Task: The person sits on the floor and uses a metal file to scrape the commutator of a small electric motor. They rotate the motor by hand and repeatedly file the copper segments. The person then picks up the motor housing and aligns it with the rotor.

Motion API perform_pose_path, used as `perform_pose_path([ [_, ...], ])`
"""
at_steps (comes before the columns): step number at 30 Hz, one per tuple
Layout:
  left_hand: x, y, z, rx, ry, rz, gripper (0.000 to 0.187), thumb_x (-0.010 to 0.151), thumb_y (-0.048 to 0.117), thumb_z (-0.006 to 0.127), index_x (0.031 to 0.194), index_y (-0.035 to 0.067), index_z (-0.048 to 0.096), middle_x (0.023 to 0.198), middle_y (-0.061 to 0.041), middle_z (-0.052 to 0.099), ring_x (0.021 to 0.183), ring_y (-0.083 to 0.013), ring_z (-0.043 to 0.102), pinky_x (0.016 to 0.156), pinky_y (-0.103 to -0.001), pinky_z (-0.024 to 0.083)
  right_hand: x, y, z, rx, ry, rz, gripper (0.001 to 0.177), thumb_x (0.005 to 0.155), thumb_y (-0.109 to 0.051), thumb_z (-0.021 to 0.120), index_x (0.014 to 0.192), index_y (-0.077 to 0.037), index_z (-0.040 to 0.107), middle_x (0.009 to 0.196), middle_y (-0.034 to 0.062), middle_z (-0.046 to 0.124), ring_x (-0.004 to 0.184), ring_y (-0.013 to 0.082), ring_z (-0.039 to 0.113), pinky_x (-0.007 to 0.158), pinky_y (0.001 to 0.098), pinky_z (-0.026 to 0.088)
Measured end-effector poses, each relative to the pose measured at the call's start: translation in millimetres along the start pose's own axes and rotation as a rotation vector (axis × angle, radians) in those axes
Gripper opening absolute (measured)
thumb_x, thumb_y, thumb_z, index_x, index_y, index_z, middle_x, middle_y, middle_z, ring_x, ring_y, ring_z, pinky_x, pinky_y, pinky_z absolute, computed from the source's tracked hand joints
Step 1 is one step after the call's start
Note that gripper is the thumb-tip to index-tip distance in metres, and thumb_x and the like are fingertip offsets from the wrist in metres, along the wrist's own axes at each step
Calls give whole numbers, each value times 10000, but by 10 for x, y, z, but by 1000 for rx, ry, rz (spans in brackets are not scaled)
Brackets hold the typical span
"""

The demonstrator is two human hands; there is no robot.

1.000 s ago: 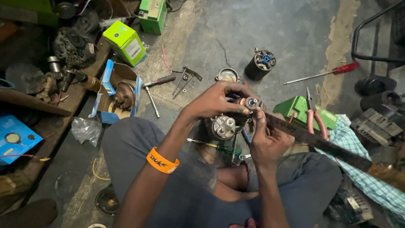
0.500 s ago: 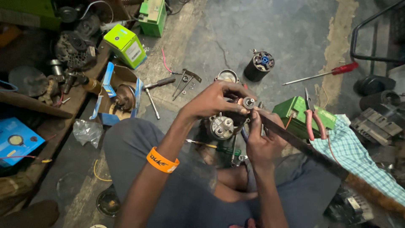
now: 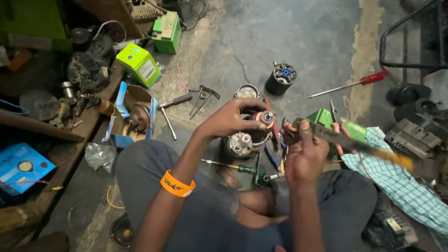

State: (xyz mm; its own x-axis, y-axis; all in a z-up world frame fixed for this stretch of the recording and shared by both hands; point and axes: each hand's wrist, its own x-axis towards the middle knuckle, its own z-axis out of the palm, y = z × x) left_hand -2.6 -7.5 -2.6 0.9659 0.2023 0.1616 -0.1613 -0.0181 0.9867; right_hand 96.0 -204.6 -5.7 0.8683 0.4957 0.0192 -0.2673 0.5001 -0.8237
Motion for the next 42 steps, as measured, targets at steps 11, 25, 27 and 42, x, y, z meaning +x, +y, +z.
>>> perform_pose_path([
  [11,285,472,204,728,159,-34,380,899,386,747,1116,74,741,992,-150,753,934,-272,717,813,-376,547,319,30,-396,-24,-68,61,110,1067,-111,637,1041,-8,665,942,86,691,875,200,688,788,333,551],
  [25,367,236,-203,295,-37,-20,391,851,198,766,1219,70,730,1227,-73,766,1177,-194,715,1076,-352,533,728,288,-706,-73,52,246,158,1057,-146,626,1053,5,672,937,102,705,857,215,707,765,349,566],
  [27,435,164,-271,326,-66,15,382,863,170,761,1236,93,741,1266,-77,761,1221,-207,711,1116,-367,521,805,341,-779,-104,73,269,165,1048,-153,613,1070,-1,674,926,106,704,839,223,709,749,354,562],
  [42,674,-375,-553,184,-150,-25,385,930,185,740,1310,148,690,1344,-7,721,1286,-179,679,1218,-368,498,1009,797,-1050,-158,130,473,198,1037,-81,588,1095,87,677,928,204,706,819,286,689,774,416,548],
])
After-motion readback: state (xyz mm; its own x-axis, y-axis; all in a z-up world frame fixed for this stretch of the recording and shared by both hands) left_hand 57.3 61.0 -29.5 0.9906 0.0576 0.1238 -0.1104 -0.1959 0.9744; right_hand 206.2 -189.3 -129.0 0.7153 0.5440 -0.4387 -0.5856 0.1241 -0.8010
